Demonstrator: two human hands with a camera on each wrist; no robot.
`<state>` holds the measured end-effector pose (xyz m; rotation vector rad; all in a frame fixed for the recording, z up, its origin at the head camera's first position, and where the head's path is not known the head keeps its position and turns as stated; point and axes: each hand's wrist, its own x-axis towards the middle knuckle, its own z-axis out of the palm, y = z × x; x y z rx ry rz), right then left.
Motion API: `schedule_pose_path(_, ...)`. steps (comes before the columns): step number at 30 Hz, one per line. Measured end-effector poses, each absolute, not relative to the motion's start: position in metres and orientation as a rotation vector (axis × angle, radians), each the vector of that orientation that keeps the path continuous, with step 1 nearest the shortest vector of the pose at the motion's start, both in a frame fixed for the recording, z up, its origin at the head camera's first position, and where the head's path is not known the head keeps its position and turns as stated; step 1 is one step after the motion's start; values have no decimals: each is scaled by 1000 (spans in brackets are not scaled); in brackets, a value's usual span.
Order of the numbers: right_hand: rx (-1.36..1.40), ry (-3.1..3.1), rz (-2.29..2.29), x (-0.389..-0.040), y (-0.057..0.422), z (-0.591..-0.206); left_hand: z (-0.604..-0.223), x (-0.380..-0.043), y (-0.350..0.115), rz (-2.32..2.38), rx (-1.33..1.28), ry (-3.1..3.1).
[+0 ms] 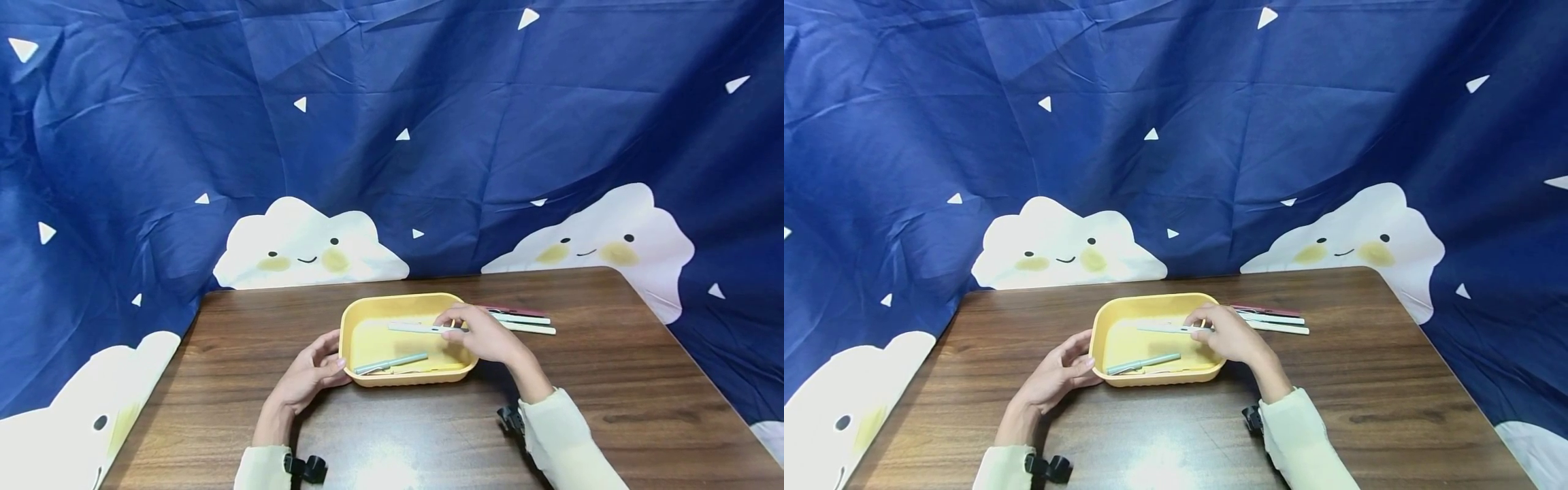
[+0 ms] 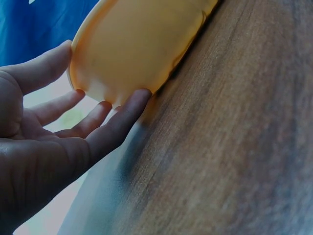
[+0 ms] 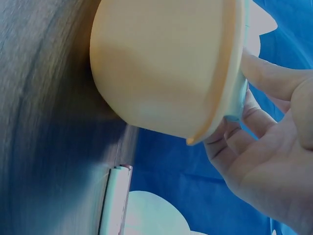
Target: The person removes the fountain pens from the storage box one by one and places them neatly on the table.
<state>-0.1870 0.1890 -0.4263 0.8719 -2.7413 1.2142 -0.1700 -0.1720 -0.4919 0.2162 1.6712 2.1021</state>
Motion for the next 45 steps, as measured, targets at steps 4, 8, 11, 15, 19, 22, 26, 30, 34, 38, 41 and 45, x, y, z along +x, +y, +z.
schedule_pose_path(4,860,-2729,1223,-186,194,-427,-491,-170,-172,2095,212,1676)
schedule_pose_path(8,832,-2735,1213,-186,198,-428,-490,-169,-171,2091,213,1675)
schedule_pose_path(11,814,-2742,1210,-186,201,-427,-490,-169,-172,2098,212,1673)
schedule_pose_path(15,801,-2732,1216,-186,206,-428,-490,-169,-172,2097,204,1674)
schedule_pose_path(19,815,-2696,1214,-185,210,-429,-490,-168,-172,2091,199,1680)
schedule_pose_path(22,816,-2686,1208,-184,214,-430,-490,-168,-172,2089,197,1682)
schedule_pose_path(26,798,-2693,1205,-184,220,-432,-489,-168,-172,2087,196,1682)
schedule_pose_path(30,780,-2707,1198,-184,227,-435,-489,-168,-172,2090,198,1682)
schedule_pose_path(34,770,-2716,1196,-183,233,-434,-489,-168,-172,2095,200,1678)
schedule_pose_path(38,760,-2708,1196,-184,238,-433,-489,-169,-172,2100,206,1675)
schedule_pose_path(41,737,-2717,1194,-184,242,-432,-489,-169,-172,2100,209,1676)
schedule_pose_path(45,701,-2735,1190,-183,247,-432,-489,-169,-172,2093,208,1682)
